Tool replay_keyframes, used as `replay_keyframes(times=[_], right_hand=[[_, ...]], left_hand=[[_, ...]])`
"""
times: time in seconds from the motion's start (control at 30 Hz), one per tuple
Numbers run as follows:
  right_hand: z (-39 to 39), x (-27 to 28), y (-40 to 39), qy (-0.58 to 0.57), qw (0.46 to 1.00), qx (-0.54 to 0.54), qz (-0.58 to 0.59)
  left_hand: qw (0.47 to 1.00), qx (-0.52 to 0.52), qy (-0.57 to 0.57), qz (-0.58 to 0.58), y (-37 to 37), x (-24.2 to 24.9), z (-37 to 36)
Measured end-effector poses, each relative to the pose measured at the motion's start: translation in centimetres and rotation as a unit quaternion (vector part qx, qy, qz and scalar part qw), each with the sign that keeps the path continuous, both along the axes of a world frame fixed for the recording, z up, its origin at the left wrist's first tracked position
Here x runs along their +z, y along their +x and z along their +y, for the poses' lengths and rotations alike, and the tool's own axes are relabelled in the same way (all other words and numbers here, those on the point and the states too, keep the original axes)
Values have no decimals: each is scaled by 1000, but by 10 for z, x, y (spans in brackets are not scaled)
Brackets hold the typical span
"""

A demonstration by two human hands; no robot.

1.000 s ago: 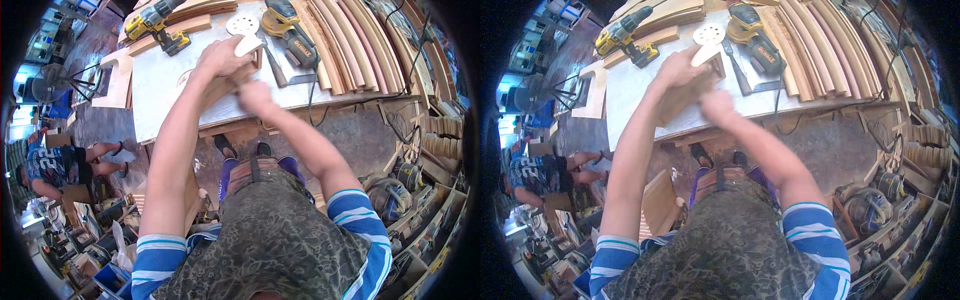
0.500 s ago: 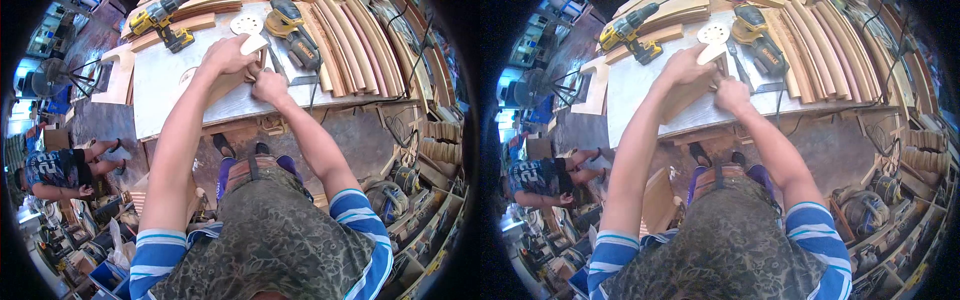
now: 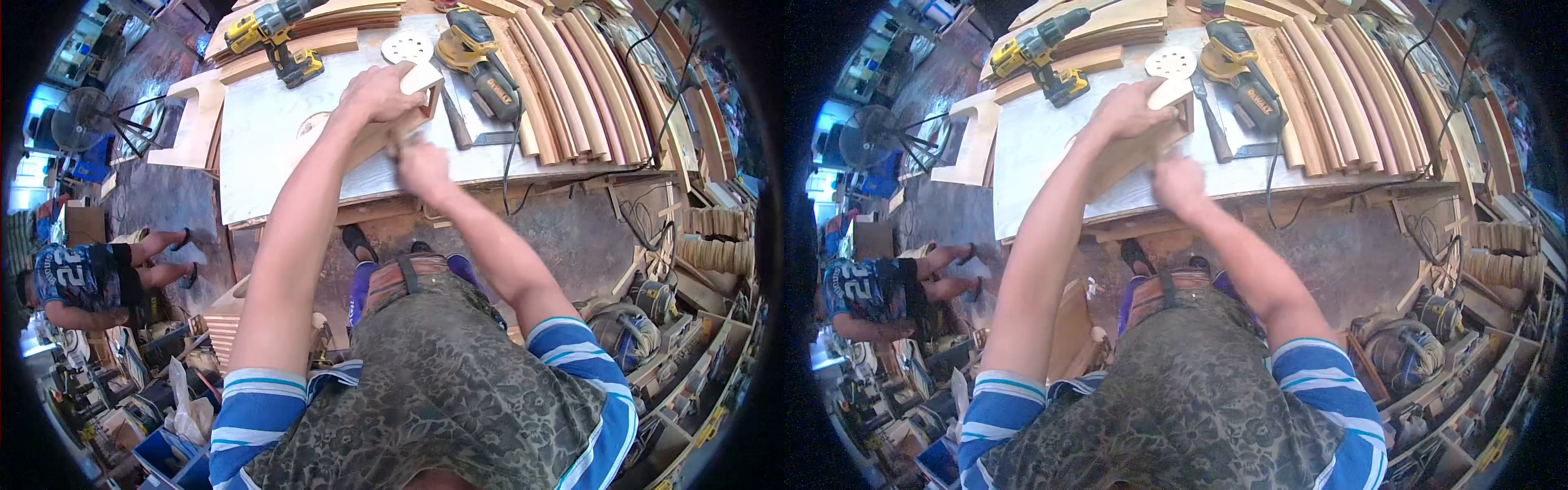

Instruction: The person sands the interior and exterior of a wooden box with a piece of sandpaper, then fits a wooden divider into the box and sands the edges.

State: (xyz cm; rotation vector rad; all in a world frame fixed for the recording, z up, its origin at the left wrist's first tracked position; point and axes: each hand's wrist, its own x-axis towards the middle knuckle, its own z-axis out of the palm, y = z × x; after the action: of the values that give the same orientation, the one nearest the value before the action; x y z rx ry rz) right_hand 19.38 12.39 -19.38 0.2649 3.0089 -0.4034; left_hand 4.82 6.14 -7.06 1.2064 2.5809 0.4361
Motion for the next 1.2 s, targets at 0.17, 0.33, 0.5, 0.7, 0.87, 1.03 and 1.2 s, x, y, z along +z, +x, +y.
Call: replay_keyframes(times=[0.17, 0.33, 0.5, 0.7, 0.87, 1.03, 1.2], right_hand=[[1, -1, -1, 26, 998, 15, -53], [-4, -12, 5, 5, 999, -34, 34], [-4, 8, 12, -11, 1000, 11, 23], [-15, -25, -2, -10, 999, -7, 53], [-35, 15, 1, -59, 996, 59, 42], [-9, 23, 11, -327, 940, -24, 90], [6, 5, 28, -494, 858, -132, 57]], left_hand=[[1000, 2, 5, -5, -6, -13, 3], [1000, 10, 4, -16, 1, -1, 0], [1000, 10, 15, -4, 4, -5, -1], [1000, 6, 24, 11, -4, -6, 3], [998, 5, 68, -1, 0, -7, -7], [980, -2, 197, -18, -9, -4, -42], [997, 6, 78, -17, -8, 17, -128]])
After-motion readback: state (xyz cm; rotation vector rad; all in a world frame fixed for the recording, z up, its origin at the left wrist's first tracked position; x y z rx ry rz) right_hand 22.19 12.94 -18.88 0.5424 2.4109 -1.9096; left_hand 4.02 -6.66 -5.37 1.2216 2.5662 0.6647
